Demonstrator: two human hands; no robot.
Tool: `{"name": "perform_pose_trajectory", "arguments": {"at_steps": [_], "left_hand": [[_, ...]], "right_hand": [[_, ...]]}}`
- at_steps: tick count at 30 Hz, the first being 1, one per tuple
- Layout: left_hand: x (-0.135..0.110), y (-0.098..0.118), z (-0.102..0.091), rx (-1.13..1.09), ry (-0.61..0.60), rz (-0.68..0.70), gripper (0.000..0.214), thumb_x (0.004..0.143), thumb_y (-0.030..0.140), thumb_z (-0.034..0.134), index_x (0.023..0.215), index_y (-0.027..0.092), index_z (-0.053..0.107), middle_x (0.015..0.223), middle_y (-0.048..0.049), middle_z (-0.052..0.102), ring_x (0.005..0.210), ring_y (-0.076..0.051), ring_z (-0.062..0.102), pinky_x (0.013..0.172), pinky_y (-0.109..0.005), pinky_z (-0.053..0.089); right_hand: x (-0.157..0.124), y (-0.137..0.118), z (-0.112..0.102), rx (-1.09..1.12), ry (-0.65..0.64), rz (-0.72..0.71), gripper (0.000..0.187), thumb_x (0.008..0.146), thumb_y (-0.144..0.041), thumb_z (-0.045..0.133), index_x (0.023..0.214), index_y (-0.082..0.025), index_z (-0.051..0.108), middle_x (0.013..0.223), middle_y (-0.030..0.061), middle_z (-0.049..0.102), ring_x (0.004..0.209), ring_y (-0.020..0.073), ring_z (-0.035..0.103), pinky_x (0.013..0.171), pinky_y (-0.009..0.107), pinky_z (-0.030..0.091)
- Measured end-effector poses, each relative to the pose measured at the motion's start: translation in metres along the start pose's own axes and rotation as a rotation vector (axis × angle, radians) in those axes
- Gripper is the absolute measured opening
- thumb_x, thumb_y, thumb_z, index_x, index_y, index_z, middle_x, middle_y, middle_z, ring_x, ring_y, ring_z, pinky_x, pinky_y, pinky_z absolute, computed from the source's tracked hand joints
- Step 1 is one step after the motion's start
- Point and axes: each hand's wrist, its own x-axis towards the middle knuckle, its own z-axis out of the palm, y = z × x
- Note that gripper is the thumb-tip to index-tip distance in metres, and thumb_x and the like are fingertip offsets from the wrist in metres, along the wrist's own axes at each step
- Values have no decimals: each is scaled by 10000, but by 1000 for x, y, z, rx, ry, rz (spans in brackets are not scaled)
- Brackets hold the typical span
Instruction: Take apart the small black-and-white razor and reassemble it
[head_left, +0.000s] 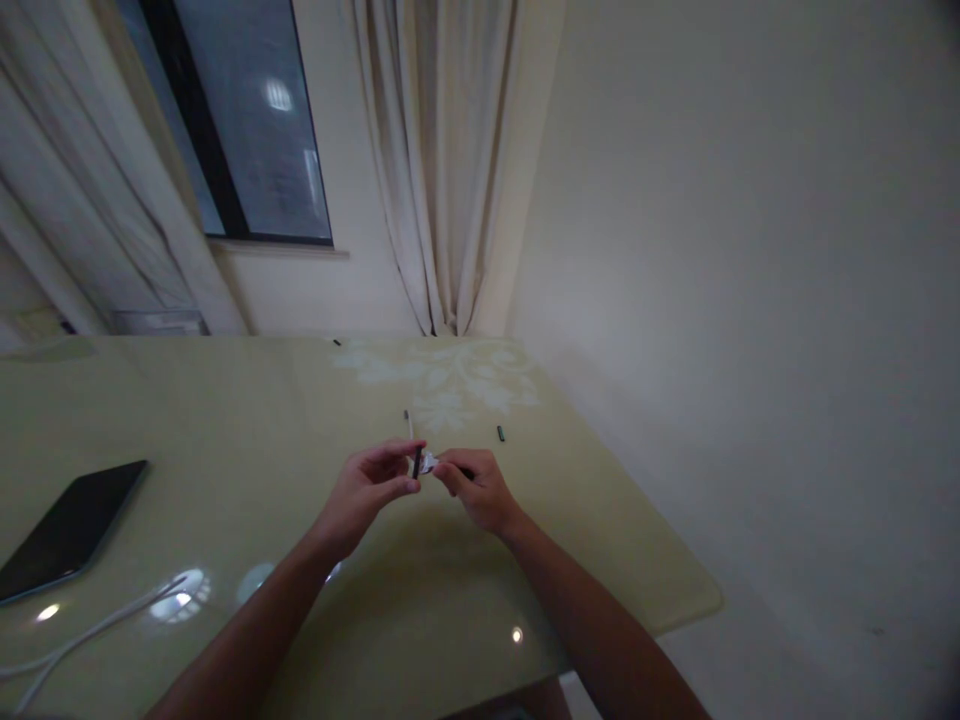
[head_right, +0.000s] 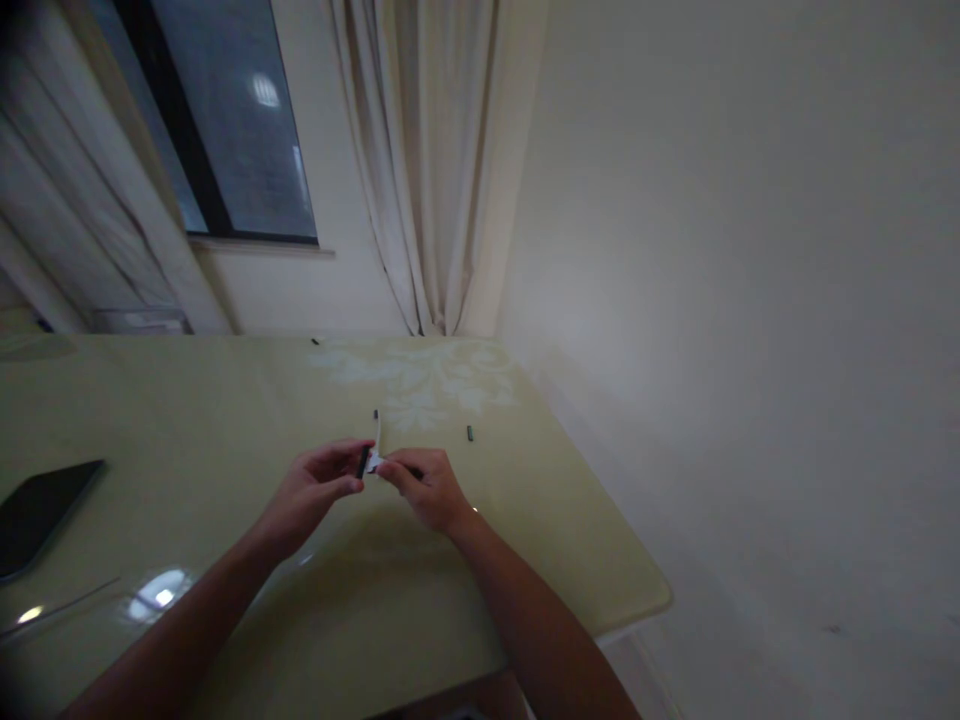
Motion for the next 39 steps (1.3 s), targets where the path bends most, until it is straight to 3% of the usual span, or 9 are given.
{"name": "perform_pose_trajectory", "arguments": {"at_steps": [3,12,20,24,28,34,39], "left_hand": [[0,-1,2,-30,-12,-4,488,592,236,939,1068,229,831,813,-28,736,796,-175,650,739,-275,517],[-1,-8,2,-224,-73,-45,496,626,345,951,1094,240,823,1073,-83,807,974,-224,705,908,-313,523],[-2,-6,4,-242,-75,-65,504,592,388,974,1048,226,830,1028,-75,804,916,-192,691,835,-271,516],[-1,-7,4,-253,-81,-61,492,601,427,965,1035,238,831,1011,-69,797,914,-191,688,847,-283,517],[-1,-5,3,-73,-60,48,484,641,397,948,1084,251,817,970,-59,770,855,-174,657,795,-281,512],[-3,5,9,426,39,461,393,759,290,877,1143,282,793,846,-2,661,682,-117,536,680,-252,463],[-4,3,11,499,57,528,344,795,296,852,1133,290,788,861,1,632,682,-116,527,674,-246,458]], "right_hand": [[1,-1,0,1,-6,-4,601,959,-681,554,667,-166,648,571,-20,473,552,117,416,568,262,323],[-1,1,0,50,31,-16,556,973,-648,563,763,-159,725,575,-25,479,537,110,409,555,256,326],[-1,-2,1,58,16,-44,528,975,-600,592,710,-155,690,571,-27,477,543,106,408,558,249,320],[-1,1,2,85,26,-10,515,954,-623,609,771,-154,722,588,-23,493,549,110,414,551,253,313],[1,5,3,139,68,70,495,853,-626,732,703,-160,667,610,-32,439,571,106,369,543,255,276],[4,7,4,194,61,146,458,785,-605,792,753,-160,691,616,-36,440,579,105,333,531,256,247],[1,11,4,154,57,141,381,806,-534,792,781,-160,722,603,-38,439,562,101,327,517,251,243]]}}
